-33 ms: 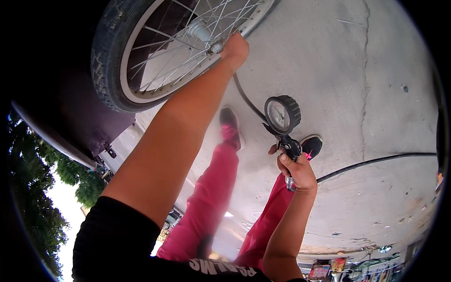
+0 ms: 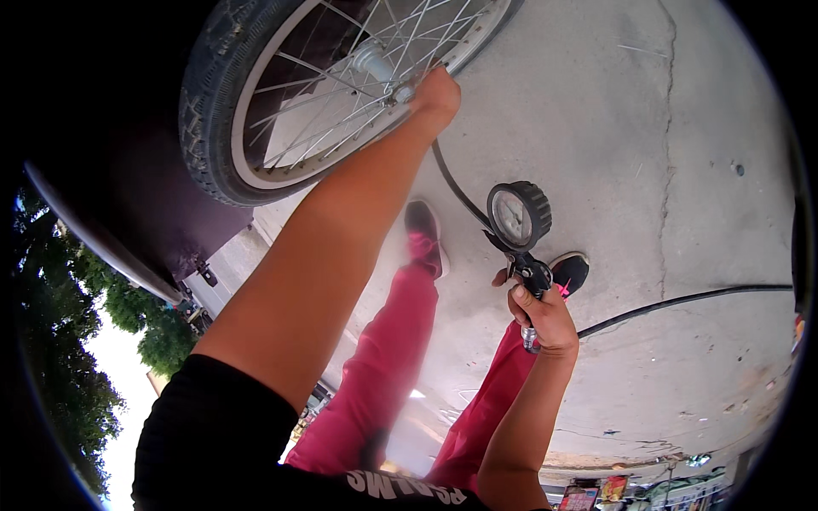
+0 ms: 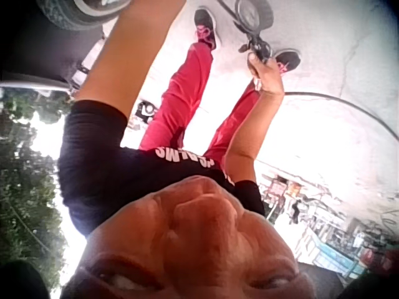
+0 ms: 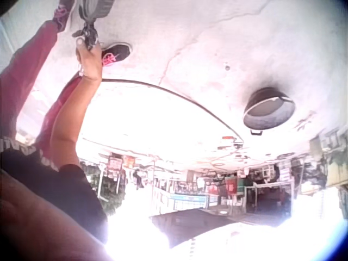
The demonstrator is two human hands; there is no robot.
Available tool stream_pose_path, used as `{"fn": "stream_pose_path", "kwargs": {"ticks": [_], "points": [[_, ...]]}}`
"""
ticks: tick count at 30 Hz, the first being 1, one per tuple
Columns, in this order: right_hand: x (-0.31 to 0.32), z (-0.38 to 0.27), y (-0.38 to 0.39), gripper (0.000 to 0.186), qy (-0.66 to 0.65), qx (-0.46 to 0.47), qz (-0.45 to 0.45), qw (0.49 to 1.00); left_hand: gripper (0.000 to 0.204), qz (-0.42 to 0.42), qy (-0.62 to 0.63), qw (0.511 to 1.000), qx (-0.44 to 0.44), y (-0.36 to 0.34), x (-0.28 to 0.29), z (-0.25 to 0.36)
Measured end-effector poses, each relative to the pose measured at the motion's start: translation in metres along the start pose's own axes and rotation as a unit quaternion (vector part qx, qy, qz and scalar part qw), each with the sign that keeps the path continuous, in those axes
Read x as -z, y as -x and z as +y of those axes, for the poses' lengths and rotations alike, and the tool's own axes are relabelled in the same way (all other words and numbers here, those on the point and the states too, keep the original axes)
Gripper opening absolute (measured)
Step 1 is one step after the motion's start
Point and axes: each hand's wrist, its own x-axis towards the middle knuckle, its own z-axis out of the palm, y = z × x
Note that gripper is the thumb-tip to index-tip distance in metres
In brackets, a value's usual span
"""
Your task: The person sits on the ground and uses a wrench to tighten the axle nuts on a bicycle wheel. After securing the wheel, they use an air hose with a pressure gauge to inflate the tire.
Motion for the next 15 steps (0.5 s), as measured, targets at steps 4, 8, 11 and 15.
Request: {"fn": "stream_pose_path", "kwargs": {"ticks": [4, 8, 11, 15], "points": [[-0.001, 0.003, 0.000, 0.041, 0.005, 0.015, -0.007, 1.000, 0.030, 0.078, -0.026, 0.997, -0.011, -0.013, -0.023, -0.014], [0.002, 0.003, 0.001, 0.041, 0.012, 0.015, -0.007, 1.000, 0.027, 0.091, -0.028, 0.995, -0.008, -0.019, -0.033, -0.018], [0.003, 0.004, 0.000, 0.040, 0.019, 0.011, -0.012, 1.000, 0.027, 0.051, -0.009, 0.998, 0.026, -0.021, -0.034, -0.017], [0.003, 0.001, 0.001, 0.038, 0.028, 0.016, -0.014, 0.999, 0.027, 0.045, 0.003, 0.998, 0.040, -0.023, -0.037, -0.016]]}}
